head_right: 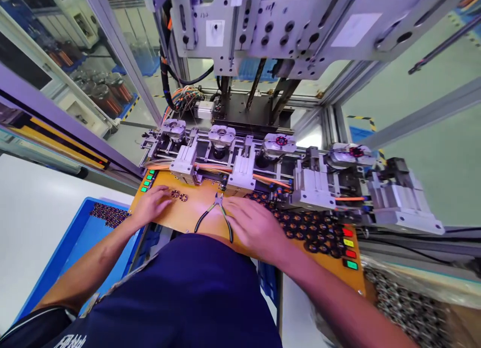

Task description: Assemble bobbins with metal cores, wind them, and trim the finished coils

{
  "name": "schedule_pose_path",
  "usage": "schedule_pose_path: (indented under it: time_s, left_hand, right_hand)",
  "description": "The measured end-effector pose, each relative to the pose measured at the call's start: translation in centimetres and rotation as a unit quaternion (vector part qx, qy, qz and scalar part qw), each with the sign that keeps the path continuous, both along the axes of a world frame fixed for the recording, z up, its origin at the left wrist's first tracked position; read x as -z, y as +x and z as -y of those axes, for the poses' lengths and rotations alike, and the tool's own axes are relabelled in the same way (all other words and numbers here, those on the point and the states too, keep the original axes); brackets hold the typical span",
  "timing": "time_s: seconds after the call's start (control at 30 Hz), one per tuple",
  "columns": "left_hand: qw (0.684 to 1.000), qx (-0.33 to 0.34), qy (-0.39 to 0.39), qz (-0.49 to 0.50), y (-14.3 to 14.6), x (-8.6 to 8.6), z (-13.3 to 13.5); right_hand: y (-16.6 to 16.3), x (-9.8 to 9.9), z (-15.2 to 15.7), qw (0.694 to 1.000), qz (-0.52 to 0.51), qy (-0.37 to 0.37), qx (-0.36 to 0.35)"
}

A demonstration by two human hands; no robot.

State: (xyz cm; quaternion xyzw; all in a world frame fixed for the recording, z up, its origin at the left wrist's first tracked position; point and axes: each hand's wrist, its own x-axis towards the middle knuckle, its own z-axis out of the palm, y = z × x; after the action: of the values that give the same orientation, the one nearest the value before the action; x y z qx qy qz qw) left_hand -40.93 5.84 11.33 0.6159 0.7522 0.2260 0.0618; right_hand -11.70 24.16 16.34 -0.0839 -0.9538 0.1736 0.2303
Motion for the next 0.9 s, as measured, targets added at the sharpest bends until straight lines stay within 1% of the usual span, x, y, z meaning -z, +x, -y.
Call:
schedule_pose_path:
  time_s: [0.03,0.07,0.1,0.13,0.17,0.2,0.23,0.27,0.3,0.33,0.37,0.4,0.43,0.47,0.53,0.6,0.67,0.77,0.9]
  left_hand:
    - [1.0,0.01,0.016,-0.009,0.1,-1.6,-0.2]
    - [0.999,0.029,0.034,-0.018,0.1,-3.6,-0.8]
    - [0.997,0.054,0.052,-0.028,0.2,-5.7,-1.9]
    - [0.993,0.085,0.077,-0.04,0.4,-8.0,-3.5]
    - [0.981,0.139,0.115,-0.078,0.7,-10.3,-5.7]
    - [0.965,0.185,0.148,-0.113,1.2,-12.4,-8.3]
    - [0.951,0.221,0.164,-0.138,1.8,-14.2,-11.2]
    - [0.941,0.252,0.16,-0.157,2.7,-15.7,-14.3]
    - [0.939,0.267,0.137,-0.169,3.6,-16.6,-17.3]
    - [0.938,0.28,0.104,-0.173,4.7,-17.1,-20.3]
    - [0.94,0.291,0.057,-0.167,5.7,-17.1,-22.9]
    - [0.94,0.301,0.011,-0.162,6.7,-16.8,-25.2]
    - [0.936,0.312,-0.009,-0.166,7.6,-16.1,-27.2]
    - [0.932,0.318,-0.024,-0.171,8.4,-15.3,-28.7]
    - [0.927,0.326,-0.04,-0.183,9.5,-13.6,-30.7]
    - [0.924,0.329,-0.055,-0.19,10.0,-12.4,-31.6]
    - [0.921,0.329,-0.077,-0.192,10.3,-11.9,-32.2]
    - [0.919,0.324,-0.124,-0.188,10.6,-12.0,-32.6]
    - [0.912,0.311,-0.211,-0.163,11.5,-12.3,-32.9]
  right_hand:
    - [2.1,-1.4,-1.2,0.997,-0.035,0.058,0.021]
    - [4.0,-2.7,-2.6,0.992,-0.045,0.108,0.04]
    - [5.6,-3.9,-4.3,0.986,-0.033,0.151,0.064]
    - [6.9,-5.0,-6.2,0.979,-0.013,0.183,0.091]
    - [7.9,-5.9,-8.2,0.972,0.013,0.204,0.119]
    - [8.7,-6.5,-10.4,0.965,0.042,0.206,0.158]
    - [9.2,-7.1,-12.6,0.956,0.098,0.183,0.208]
    - [9.5,-7.4,-14.8,0.948,0.123,0.171,0.239]
    - [9.7,-7.6,-16.7,0.942,0.142,0.162,0.258]
    - [9.8,-7.6,-18.4,0.937,0.158,0.151,0.272]
    - [9.7,-7.4,-19.8,0.935,0.167,0.142,0.279]
    - [9.6,-7.1,-20.8,0.934,0.174,0.132,0.282]
    - [9.4,-6.8,-21.6,0.934,0.18,0.122,0.283]
    - [9.3,-6.3,-22.1,0.935,0.183,0.113,0.283]
    - [9.1,-5.4,-22.6,0.936,0.187,0.098,0.283]
    - [9.1,-4.5,-22.9,0.935,0.188,0.087,0.288]
    - [9.3,-4.0,-23.2,0.933,0.189,0.076,0.297]
    - [9.6,-3.6,-23.7,0.932,0.198,0.058,0.297]
    - [10.3,-3.0,-24.7,0.935,0.219,0.035,0.278]
